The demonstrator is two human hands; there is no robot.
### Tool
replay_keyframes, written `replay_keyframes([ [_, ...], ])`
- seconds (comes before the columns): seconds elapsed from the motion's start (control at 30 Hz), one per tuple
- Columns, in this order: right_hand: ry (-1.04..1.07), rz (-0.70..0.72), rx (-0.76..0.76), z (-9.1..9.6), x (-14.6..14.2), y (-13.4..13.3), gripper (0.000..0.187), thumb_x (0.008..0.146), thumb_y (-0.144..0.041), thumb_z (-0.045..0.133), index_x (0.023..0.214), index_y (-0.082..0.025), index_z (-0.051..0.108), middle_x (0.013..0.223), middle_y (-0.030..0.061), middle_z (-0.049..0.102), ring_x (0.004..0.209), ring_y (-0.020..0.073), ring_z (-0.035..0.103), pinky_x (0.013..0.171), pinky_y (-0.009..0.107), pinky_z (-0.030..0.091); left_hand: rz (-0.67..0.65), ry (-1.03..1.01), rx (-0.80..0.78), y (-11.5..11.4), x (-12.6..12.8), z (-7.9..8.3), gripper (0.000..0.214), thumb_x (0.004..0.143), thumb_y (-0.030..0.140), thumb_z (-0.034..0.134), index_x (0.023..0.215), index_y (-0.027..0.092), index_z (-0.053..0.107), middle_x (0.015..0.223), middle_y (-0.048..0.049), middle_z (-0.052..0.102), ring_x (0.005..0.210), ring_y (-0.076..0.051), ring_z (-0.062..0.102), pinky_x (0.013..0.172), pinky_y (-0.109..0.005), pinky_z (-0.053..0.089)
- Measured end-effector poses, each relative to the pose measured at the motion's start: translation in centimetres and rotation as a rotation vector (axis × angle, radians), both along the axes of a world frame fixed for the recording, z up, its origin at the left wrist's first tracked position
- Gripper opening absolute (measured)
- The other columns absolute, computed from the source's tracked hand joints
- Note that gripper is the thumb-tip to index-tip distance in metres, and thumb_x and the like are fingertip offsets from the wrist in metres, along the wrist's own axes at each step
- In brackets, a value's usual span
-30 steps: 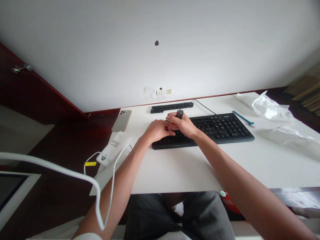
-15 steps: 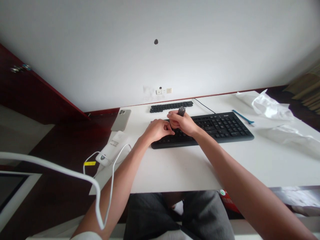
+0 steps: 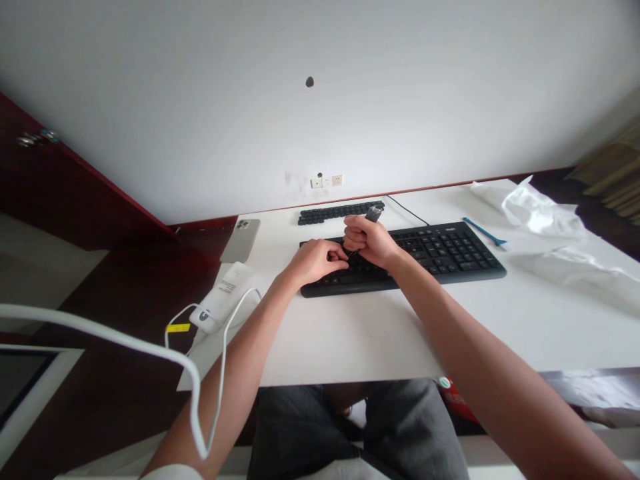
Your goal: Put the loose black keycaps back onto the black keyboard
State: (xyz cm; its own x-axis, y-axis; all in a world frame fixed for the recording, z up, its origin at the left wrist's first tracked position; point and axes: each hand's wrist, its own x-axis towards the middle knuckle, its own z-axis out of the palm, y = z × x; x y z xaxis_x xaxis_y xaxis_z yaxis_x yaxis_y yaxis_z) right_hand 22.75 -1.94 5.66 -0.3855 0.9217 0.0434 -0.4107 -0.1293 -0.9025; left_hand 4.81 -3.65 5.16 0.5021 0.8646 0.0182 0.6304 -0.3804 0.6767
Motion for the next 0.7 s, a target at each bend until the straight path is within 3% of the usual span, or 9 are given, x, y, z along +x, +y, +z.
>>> replay_keyframes([
  [0.2, -0.114, -0.027, 0.087, 0.5, -0.8, -0.7, 0.045, 0.082, -0.034, 0.069, 0.061, -0.024, 0.031, 0.055, -0.0080, 0.023, 0.049, 0.0079, 0.018, 0.045, 0.027, 0.016, 0.038, 0.010, 0.007, 0.1, -0.1, 0.1, 0.015, 0.078, 0.036, 0.082, 0.077, 0.022, 0.076, 0.075, 0.0001, 0.072, 0.067, -0.016, 0.061, 0.065, -0.028, 0.041],
  [0.33, -0.291, -0.102, 0.176, 1.0, -2.0, -1.4, 0.042, 0.087, -0.034, 0.064, 0.061, -0.023, 0.033, 0.054, -0.0063, 0.028, 0.049, 0.0091, 0.027, 0.047, 0.027, 0.022, 0.041, 0.050, -0.003, 0.5, -0.2, 0.1, 0.016, 0.077, 0.038, 0.082, 0.076, 0.023, 0.077, 0.076, -0.0004, 0.074, 0.071, -0.019, 0.064, 0.066, -0.030, 0.041],
  [0.47, -0.422, -0.238, 0.171, 1.2, -3.1, -1.2, 0.038, 0.087, -0.035, 0.063, 0.062, -0.023, 0.037, 0.055, -0.0049, 0.035, 0.051, 0.0103, 0.032, 0.050, 0.027, 0.028, 0.042, 0.055, -0.026, 0.5, -0.3, 0.2, 0.016, 0.079, 0.035, 0.079, 0.071, 0.021, 0.075, 0.076, -0.0025, 0.075, 0.073, -0.021, 0.067, 0.066, -0.031, 0.042],
  [0.7, -0.587, -0.314, 0.062, 1.8, -4.4, -0.8, 0.035, 0.082, -0.038, 0.065, 0.060, -0.022, 0.044, 0.052, -0.0025, 0.044, 0.050, 0.0130, 0.042, 0.049, 0.029, 0.034, 0.027, 0.041, -0.050, 0.4, -0.4, 0.3, 0.014, 0.077, 0.032, 0.080, 0.071, 0.021, 0.073, 0.075, -0.0010, 0.075, 0.072, -0.020, 0.068, 0.066, -0.029, 0.045],
])
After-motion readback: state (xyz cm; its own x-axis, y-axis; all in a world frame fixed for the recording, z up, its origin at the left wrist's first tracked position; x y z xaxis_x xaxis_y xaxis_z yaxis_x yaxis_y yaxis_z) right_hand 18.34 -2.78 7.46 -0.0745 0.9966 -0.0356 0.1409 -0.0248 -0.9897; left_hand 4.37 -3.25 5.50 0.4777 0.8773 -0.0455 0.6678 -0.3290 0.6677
